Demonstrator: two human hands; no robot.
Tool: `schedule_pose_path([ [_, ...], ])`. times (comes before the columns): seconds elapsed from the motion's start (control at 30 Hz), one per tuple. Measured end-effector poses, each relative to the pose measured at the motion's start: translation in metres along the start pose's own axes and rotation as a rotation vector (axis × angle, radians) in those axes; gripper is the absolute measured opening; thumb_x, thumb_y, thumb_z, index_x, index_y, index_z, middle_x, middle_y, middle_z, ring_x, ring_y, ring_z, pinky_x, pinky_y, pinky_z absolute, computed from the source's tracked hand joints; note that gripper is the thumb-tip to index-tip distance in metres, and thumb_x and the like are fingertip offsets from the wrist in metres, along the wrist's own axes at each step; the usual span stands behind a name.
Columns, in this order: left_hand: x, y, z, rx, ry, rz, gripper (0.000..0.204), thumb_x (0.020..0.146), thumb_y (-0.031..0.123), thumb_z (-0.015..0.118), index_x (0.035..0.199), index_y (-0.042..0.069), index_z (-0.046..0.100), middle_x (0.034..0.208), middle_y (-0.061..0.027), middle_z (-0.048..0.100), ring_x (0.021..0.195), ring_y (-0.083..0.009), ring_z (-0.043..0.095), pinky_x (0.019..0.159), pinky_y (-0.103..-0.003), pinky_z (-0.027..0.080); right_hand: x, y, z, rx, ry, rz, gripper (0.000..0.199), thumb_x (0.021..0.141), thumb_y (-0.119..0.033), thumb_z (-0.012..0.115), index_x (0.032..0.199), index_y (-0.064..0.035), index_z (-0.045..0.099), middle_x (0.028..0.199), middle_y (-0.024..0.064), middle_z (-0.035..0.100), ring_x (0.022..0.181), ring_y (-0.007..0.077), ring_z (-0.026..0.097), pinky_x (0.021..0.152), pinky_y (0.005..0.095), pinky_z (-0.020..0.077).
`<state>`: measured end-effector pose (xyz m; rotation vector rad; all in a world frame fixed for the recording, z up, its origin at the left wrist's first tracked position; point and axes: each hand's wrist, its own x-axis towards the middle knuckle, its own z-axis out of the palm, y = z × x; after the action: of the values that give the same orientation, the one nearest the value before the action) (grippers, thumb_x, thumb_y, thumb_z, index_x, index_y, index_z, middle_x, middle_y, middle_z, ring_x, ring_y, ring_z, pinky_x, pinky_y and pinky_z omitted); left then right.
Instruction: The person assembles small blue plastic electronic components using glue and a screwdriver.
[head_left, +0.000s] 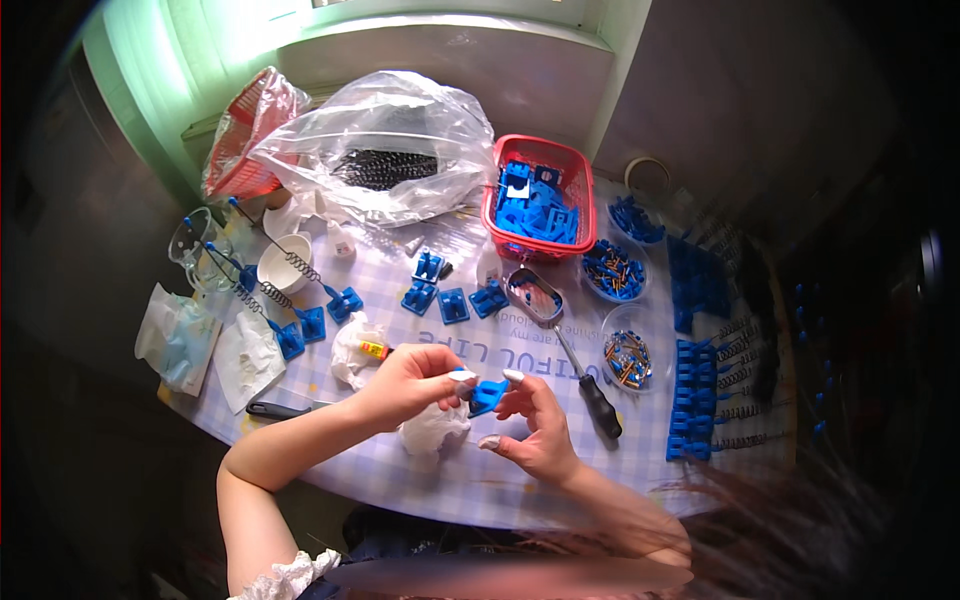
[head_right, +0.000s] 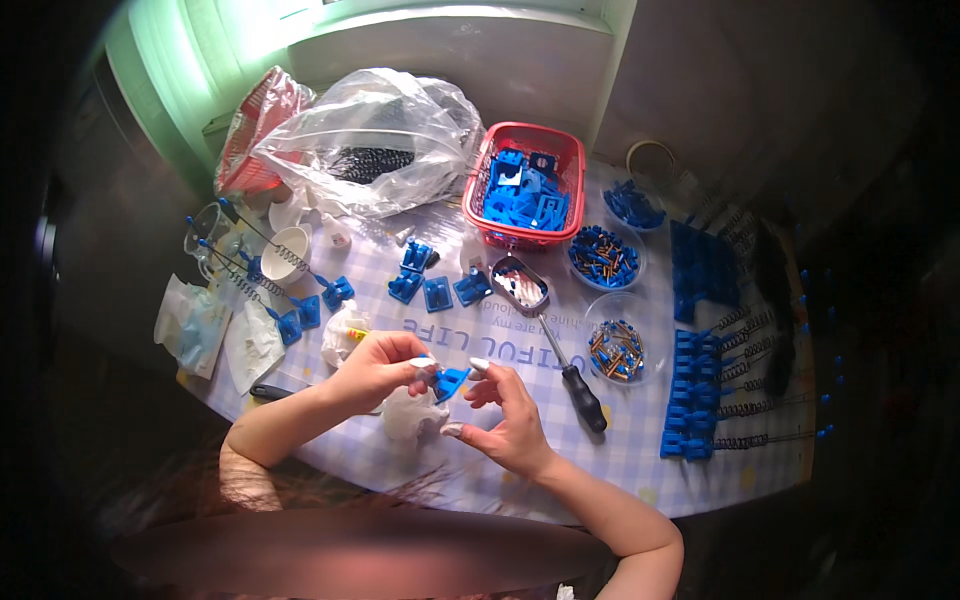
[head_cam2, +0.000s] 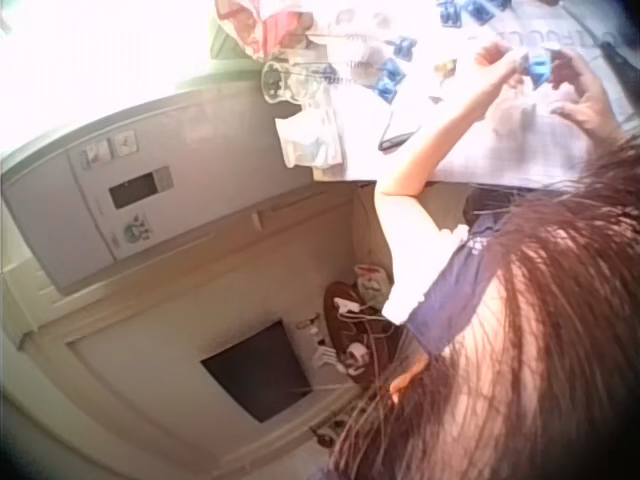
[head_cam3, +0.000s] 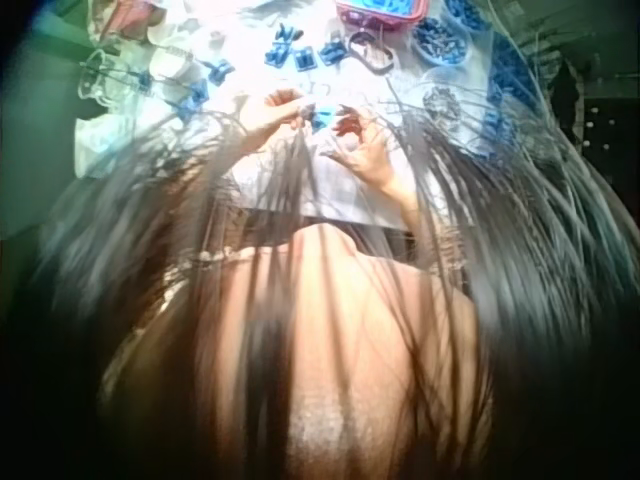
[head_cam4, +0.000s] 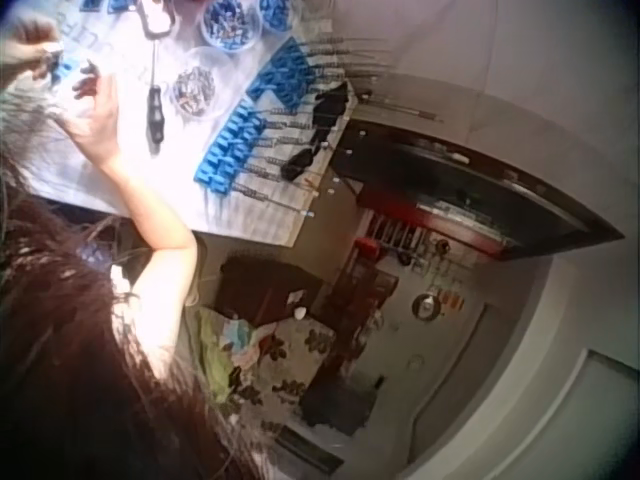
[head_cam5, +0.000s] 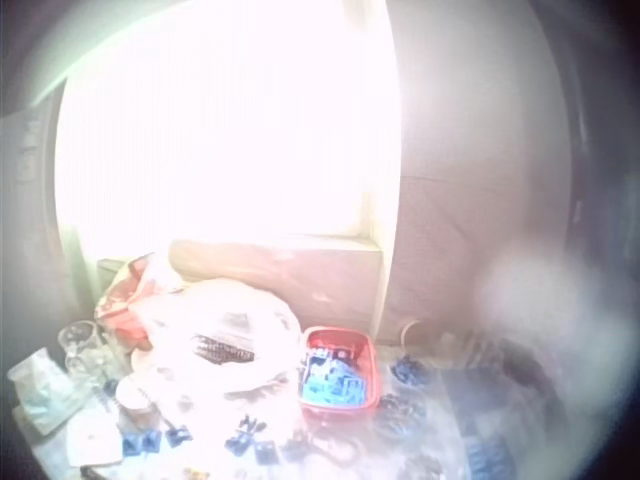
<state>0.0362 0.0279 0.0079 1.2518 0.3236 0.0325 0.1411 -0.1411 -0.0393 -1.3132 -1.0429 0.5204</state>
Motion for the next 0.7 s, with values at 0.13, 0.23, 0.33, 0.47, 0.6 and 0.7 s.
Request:
schedule_pose_path([
  [0.13,0.004,-0.004,0.013,-0.081,-0.034,-0.056,0.012,0.081,0.01,0.053,0.083,-0.001,0.053,0.067,-0.0067,0.056,0.057,-0.0095,0.054,0.054,-0.021,0.045,-0.001,0.005,0.002,0.046,-0.033,0.092,0.057,0.065,-0.008,0.07,0.113,-0.0008,0.04,0.082,0.0077,0.056,0.076,0.0148,0.056,0.071,0.0276,0.046],
  [0.23,0.004,-0.01,0.013,-0.273,-0.009,-0.13,0.012,0.081,0.011,0.053,0.082,-0.001,0.051,0.066,-0.0083,0.056,0.058,-0.0118,0.055,0.054,-0.022,0.046,-0.002,0.003,0.005,0.224,0.021,0.161,0.055,0.065,-0.009,0.071,0.111,-0.0003,0.042,0.085,0.0083,0.057,0.077,0.0143,0.056,0.071,0.0276,0.0459],
  [0.33,0.004,-0.016,0.015,-0.258,-0.043,-0.126,0.018,0.08,0.017,0.056,0.084,0.0,0.05,0.073,-0.007,0.056,0.064,-0.0108,0.057,0.056,-0.023,0.049,0.0,-0.003,0.002,0.153,0.069,0.105,0.051,0.067,-0.008,0.069,0.111,0.0006,0.043,0.09,0.0091,0.057,0.081,0.0144,0.057,0.074,0.0278,0.0456],
  [0.47,0.001,-0.013,0.015,-0.156,-0.002,-0.137,0.014,0.083,0.013,0.051,0.081,0.0,0.048,0.064,-0.0071,0.054,0.058,-0.0127,0.056,0.054,-0.023,0.047,0.0,-0.001,0.0,0.261,-0.033,0.209,0.049,0.07,-0.006,0.066,0.112,0.0014,0.041,0.094,0.01,0.057,0.087,0.0156,0.056,0.078,0.0281,0.0446],
  [0.6,-0.002,-0.016,0.012,0.074,-0.09,-0.064,0.016,0.086,0.016,0.047,0.086,0.001,0.049,0.067,-0.0054,0.055,0.058,-0.0106,0.055,0.052,-0.023,0.046,0.001,-0.009,0.001,0.455,-0.082,0.36,0.044,0.072,-0.005,0.064,0.11,0.002,0.043,0.095,0.0101,0.057,0.09,0.0167,0.056,0.08,0.0282,0.0442],
  [0.7,-0.009,-0.015,0.016,0.215,-0.082,0.053,0.019,0.087,0.018,0.044,0.09,0.001,0.049,0.069,-0.0041,0.055,0.058,-0.0098,0.055,0.053,-0.022,0.045,-0.002,-0.011,0.001,0.341,-0.085,0.3,0.042,0.073,-0.005,0.063,0.109,0.0026,0.044,0.097,0.0106,0.057,0.09,0.017,0.057,0.08,0.0287,0.0449],
])
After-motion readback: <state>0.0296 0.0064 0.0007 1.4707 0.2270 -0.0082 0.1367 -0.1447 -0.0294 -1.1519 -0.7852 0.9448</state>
